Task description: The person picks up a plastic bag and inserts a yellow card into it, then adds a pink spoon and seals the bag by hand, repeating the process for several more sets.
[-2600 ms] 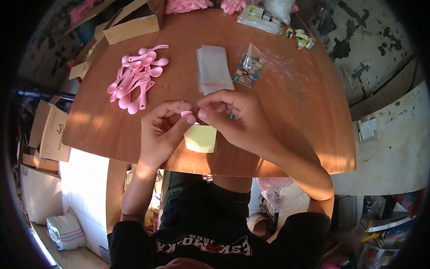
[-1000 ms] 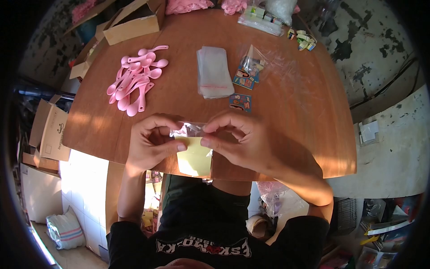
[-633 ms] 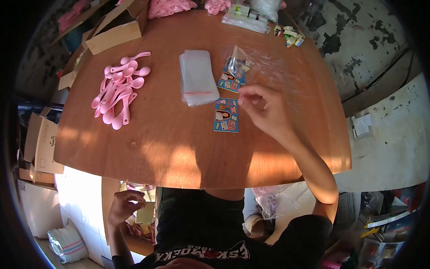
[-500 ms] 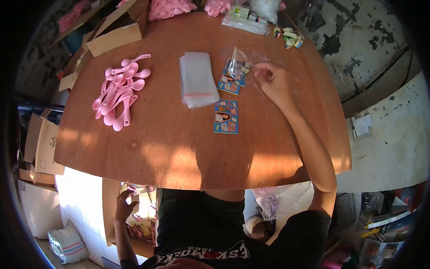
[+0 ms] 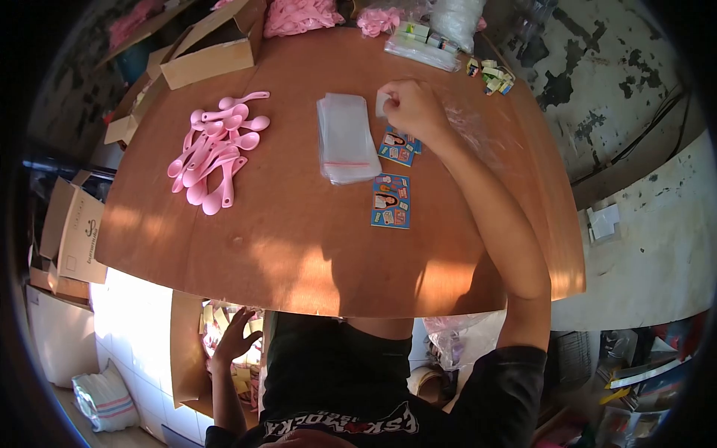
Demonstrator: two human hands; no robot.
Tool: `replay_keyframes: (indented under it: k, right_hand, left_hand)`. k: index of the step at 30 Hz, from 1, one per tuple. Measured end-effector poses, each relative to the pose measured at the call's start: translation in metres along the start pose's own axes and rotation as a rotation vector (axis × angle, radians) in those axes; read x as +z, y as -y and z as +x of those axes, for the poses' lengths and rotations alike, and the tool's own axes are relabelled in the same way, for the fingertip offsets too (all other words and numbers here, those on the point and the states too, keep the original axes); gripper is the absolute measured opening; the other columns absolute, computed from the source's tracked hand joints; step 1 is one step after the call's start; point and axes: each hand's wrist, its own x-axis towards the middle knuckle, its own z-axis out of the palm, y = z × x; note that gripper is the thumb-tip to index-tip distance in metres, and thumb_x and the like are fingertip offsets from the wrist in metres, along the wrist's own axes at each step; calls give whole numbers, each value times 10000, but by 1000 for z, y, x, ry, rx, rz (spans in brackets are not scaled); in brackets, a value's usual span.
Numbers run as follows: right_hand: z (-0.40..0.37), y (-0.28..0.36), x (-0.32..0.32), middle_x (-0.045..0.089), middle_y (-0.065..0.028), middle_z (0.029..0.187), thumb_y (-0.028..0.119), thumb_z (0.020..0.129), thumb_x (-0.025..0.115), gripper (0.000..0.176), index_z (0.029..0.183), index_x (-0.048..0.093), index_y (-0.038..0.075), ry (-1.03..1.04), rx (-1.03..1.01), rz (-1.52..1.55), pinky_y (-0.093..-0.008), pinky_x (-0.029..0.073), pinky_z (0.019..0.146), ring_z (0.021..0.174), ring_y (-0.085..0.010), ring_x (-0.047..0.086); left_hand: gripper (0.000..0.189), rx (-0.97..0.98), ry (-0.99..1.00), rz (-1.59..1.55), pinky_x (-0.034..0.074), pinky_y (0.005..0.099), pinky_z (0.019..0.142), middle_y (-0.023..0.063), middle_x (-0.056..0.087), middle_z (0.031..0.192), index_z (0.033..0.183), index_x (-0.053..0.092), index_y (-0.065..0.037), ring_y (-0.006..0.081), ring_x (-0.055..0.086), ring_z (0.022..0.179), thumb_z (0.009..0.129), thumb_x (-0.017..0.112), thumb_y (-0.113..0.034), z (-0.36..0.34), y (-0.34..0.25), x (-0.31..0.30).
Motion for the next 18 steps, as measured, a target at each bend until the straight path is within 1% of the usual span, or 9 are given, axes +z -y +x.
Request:
replay_keyframes:
  k: [1, 2, 4, 8, 10, 12, 14, 15, 18]
  right_hand:
    - [2, 13, 5, 666, -164, 905, 67, 746, 622, 264, 993, 705, 24, -45, -137, -48, -378, 529, 728, 793, -306, 665]
    - [2, 26, 13, 666, -164, 905, 67, 746, 622, 264, 993, 705, 24, -45, -141, -47, -378, 529, 728, 793, -306, 665]
    - [0, 54, 27, 667, -175, 922, 101, 756, 627, 236, 961, 706, 14, 62, -308, -243, -415, 526, 744, 809, -328, 664]
    - [1, 97, 45, 668, -185, 874, 172, 769, 667, 227, 918, 706, 5, 261, -323, -344, -431, 518, 738, 819, -345, 665]
    - [15, 107, 39, 677, -182, 822, 260, 782, 699, 273, 901, 716, 15, 544, -38, -102, -422, 514, 728, 820, -335, 671]
    - [23, 92, 32, 683, -171, 786, 319, 789, 712, 320, 897, 719, 17, 474, -109, 17, -400, 511, 708, 799, -308, 675]
    - [23, 88, 10, 707, -131, 804, 323, 742, 737, 264, 838, 741, 78, 394, -96, 14, -386, 528, 710, 797, -275, 693]
    - [20, 77, 8, 711, -114, 805, 274, 743, 734, 210, 826, 742, 81, 445, -170, 28, -372, 530, 683, 764, -257, 693]
    - [-1, 73, 12, 712, -108, 789, 233, 737, 733, 178, 817, 739, 74, 528, -100, 68, -356, 528, 668, 744, -246, 693]
  left_hand:
    - [649, 4, 4, 2, 357, 472, 1077, 268, 337, 1469, 1366, 461, -66, 424, 349, 1355, 839, 716, -345, 2, -5, 3]
    - [650, 8, 8, 5, 353, 470, 1080, 269, 338, 1468, 1367, 460, -66, 425, 348, 1354, 841, 714, -351, 4, -11, 6]
    - [643, -20, 31, -35, 353, 473, 1081, 280, 333, 1467, 1377, 448, -79, 429, 345, 1354, 848, 702, -342, 6, -27, 7]
    - [613, 13, 15, -26, 361, 470, 1075, 278, 356, 1453, 1388, 421, -87, 431, 363, 1341, 865, 670, -287, 11, -43, 12]
    - [581, 68, 46, -84, 357, 466, 1080, 270, 351, 1460, 1374, 430, -74, 430, 359, 1342, 876, 653, -275, 11, -56, 6]
    - [518, 155, -2, -36, 394, 454, 1046, 237, 421, 1416, 1349, 445, -58, 409, 427, 1292, 901, 620, -248, 3, -79, -10]
    - [446, 181, 198, -125, 450, 435, 975, 200, 522, 1311, 1314, 480, -50, 384, 528, 1183, 919, 602, -216, -5, -113, -37]
    - [446, 183, 199, -128, 450, 435, 975, 200, 522, 1311, 1314, 480, -50, 384, 528, 1183, 919, 602, -216, -8, -131, -51]
    - [373, 633, 391, -248, 505, 404, 873, 153, 602, 1166, 1262, 526, -52, 342, 608, 1043, 927, 600, -198, -21, -190, -93]
